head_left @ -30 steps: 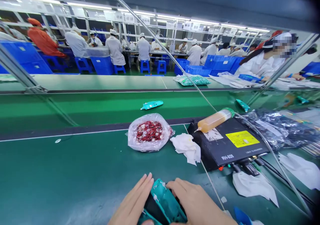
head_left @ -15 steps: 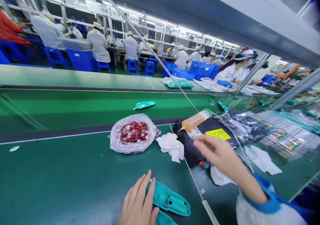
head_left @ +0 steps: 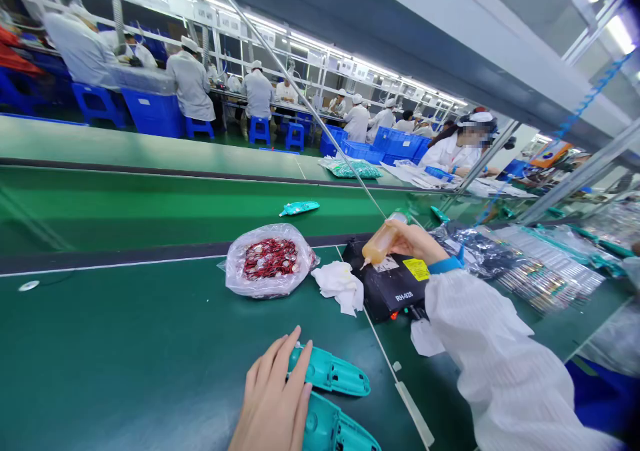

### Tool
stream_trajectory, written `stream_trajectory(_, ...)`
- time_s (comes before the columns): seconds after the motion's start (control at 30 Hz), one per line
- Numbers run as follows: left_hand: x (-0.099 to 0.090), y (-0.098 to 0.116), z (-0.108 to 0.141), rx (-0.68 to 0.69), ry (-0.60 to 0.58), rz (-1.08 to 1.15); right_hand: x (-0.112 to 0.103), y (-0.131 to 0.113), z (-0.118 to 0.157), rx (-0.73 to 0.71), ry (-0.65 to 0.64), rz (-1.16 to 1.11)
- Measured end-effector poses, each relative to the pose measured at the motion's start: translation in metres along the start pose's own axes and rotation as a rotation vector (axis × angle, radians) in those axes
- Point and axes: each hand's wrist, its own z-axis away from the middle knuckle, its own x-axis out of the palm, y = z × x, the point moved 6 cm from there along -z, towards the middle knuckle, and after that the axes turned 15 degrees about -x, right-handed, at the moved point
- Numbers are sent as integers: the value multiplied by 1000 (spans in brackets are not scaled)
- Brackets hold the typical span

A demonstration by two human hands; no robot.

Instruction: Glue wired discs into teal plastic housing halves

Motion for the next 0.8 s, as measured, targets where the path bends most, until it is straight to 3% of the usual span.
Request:
stream_trajectory(0.13, 0, 1, 1, 3, 26, 1, 0, -8, 20, 60, 1, -62)
stream_trajectory(0.3, -2, 5, 2, 6, 47, -15, 1, -35, 40, -81, 94, -97)
stream_trajectory(0.5, -2, 4, 1, 3, 26, -19, -2, -53, 47, -227, 172, 21)
stream_trajectory(0.8, -4, 5, 2, -11, 21, 13, -18, -66, 50, -289, 253, 137)
